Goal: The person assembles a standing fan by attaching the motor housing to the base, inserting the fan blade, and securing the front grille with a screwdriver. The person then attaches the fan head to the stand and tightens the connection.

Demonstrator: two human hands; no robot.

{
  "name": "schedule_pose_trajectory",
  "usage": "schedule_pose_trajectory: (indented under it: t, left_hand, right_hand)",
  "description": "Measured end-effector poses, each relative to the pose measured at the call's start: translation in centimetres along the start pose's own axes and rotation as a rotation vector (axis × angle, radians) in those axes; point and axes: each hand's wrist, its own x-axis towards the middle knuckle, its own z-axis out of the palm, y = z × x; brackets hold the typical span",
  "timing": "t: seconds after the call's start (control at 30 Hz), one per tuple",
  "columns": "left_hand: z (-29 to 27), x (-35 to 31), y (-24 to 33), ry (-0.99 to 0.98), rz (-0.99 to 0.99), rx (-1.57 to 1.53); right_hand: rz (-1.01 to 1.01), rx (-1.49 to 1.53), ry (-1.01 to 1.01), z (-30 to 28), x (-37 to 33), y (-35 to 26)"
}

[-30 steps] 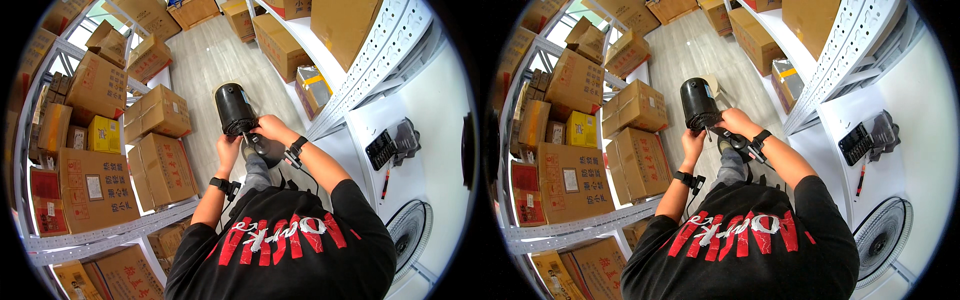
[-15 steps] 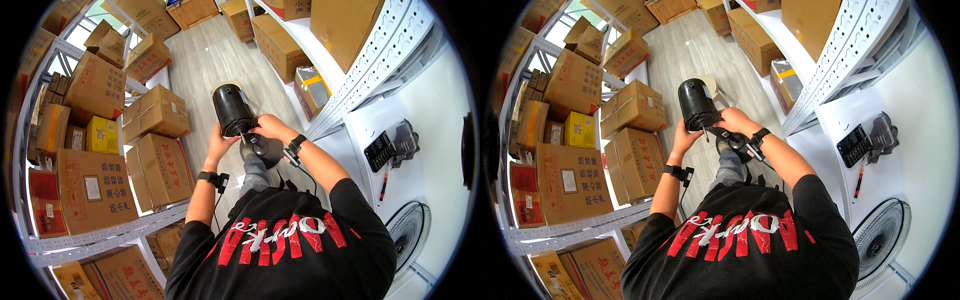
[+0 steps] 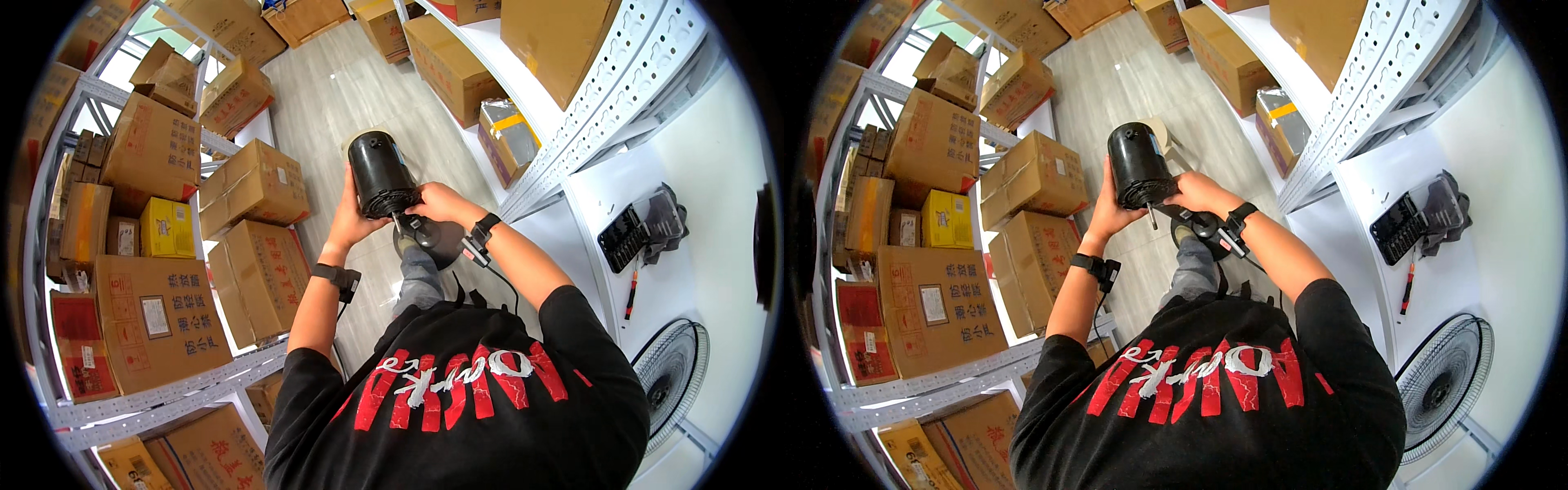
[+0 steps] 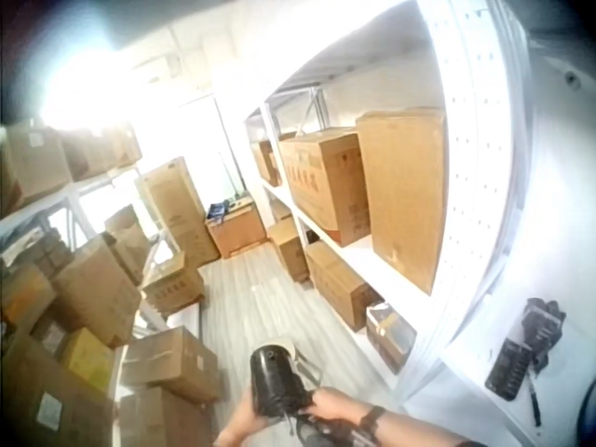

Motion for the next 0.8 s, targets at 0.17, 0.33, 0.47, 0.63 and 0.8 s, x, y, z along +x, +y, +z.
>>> schedule_pose_trajectory:
  t: [0.17, 0.33, 0.47, 0.63, 0.8]
  left_hand:
    - [0.6, -0.6, -1.8, 0.018, -0.052, -0.017]
    - [-1.1, -0.4, -0.9, -0.01, 0.025, 0.131]
    - [-3.7, 1.0, 0.5, -0.035, 0.067, 0.092]
    - [-5.6, 4.0, 2.3, -0.197, 0.103, 0.159]
    - [-5.4, 5.4, 2.7, -0.257, 0.042, 0.294]
  right_hand:
    - [0.05, -0.115, 0.037, 0.7, 0.1, -0.4]
    - [-0.052, -0.172, 0.278, 0.5, -0.1, -1.0]
    - [-0.05, -0.089, 0.197, 0.5, -0.4, -1.0]
    - [-0.012, 0.023, 0.135, 1.5, -0.5, -0.2]
    - [-0.009, 0.054, 0.054, 1.1, -0.6, 0.3]
